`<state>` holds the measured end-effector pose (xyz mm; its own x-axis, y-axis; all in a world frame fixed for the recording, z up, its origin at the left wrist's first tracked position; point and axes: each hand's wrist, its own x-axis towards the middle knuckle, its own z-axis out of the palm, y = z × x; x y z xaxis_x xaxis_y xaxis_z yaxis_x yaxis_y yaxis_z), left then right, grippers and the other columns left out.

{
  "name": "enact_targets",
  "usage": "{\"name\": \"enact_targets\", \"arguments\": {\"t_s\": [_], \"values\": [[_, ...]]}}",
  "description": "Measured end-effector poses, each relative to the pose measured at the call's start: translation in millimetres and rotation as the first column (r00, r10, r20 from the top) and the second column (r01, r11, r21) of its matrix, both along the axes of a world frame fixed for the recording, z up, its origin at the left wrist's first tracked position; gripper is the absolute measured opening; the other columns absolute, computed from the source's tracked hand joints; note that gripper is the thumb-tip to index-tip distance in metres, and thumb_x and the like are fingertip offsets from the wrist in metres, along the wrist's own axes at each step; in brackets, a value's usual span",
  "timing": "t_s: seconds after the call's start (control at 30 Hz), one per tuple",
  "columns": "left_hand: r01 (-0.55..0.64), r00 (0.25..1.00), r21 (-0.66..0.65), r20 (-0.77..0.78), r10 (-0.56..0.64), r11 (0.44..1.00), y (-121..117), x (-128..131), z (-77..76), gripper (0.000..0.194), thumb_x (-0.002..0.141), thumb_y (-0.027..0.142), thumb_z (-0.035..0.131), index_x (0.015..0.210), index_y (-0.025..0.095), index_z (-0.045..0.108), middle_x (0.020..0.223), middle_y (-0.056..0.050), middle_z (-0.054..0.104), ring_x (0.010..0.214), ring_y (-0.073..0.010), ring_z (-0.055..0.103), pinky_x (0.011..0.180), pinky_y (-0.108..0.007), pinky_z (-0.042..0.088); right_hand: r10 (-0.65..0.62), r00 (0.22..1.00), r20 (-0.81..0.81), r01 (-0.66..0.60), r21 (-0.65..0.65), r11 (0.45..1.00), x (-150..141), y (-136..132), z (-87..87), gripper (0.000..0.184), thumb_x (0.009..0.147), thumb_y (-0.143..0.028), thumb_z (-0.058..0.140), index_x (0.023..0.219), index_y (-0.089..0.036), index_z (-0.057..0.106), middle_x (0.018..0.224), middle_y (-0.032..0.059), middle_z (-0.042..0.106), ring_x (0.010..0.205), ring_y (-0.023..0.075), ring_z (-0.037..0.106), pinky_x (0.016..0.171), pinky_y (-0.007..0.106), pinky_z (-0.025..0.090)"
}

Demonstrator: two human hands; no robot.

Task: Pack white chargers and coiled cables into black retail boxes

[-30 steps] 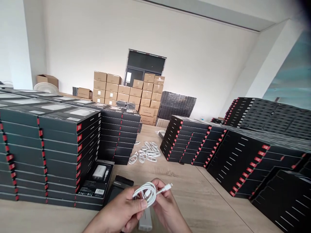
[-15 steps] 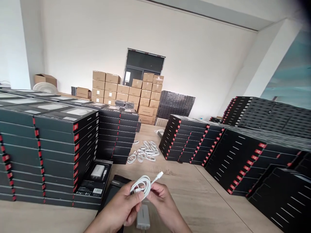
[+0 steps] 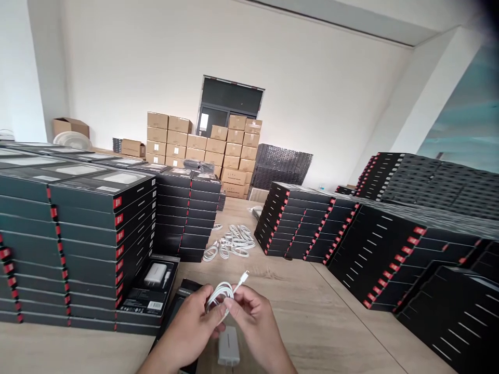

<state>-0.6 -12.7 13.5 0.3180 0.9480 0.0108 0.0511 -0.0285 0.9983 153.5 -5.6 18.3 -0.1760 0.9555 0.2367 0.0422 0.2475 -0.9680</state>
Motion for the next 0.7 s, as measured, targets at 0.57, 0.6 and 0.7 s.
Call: {"name": "enact_targets", "arguments": {"t_s": [0.57, 0.6, 0.7], "values": [[-0.023, 0.976, 0.242, -0.205, 0.074, 0.97, -7, 1, -1.6, 0.018, 0.092, 0.039, 0.038, 0.089, 0.023, 0.047, 0.066, -0.001, 0.06, 0.055, -0.0177, 0.061, 0.051, -0.024, 0.04, -0.099, 0.989, 0.108, 0.092, 0.069, 0.993, -6, -8, 1.7, 0.03, 0.078, -0.045, 0.067, 0.071, -0.016, 0.066, 0.062, 0.0, 0.061, 0.06, 0.0146, 0.052, 0.059, 0.024, 0.042], [-0.053, 0.973, 0.243, -0.205, 0.105, 0.969, -6, 1, -3.7, 0.018, 0.091, 0.039, 0.039, 0.089, 0.023, 0.046, 0.063, 0.0, 0.058, 0.054, -0.0179, 0.059, 0.051, -0.024, 0.039, -0.096, 0.989, 0.109, 0.089, 0.073, 0.993, -6, -7, -0.1, 0.03, 0.078, -0.045, 0.067, 0.071, -0.016, 0.065, 0.062, 0.0, 0.061, 0.061, 0.0146, 0.052, 0.06, 0.025, 0.042], [-0.141, 0.966, 0.26, -0.173, 0.19, 0.955, -5, -1, -6.5, 0.018, 0.089, 0.04, 0.044, 0.088, 0.023, 0.049, 0.059, 0.001, 0.056, 0.054, -0.0181, 0.055, 0.055, -0.026, 0.038, -0.093, 0.989, 0.118, 0.082, 0.096, 0.992, -6, -7, -2.4, 0.03, 0.079, -0.046, 0.067, 0.071, -0.017, 0.064, 0.063, -0.0006, 0.059, 0.061, 0.0142, 0.05, 0.06, 0.024, 0.041]]}}
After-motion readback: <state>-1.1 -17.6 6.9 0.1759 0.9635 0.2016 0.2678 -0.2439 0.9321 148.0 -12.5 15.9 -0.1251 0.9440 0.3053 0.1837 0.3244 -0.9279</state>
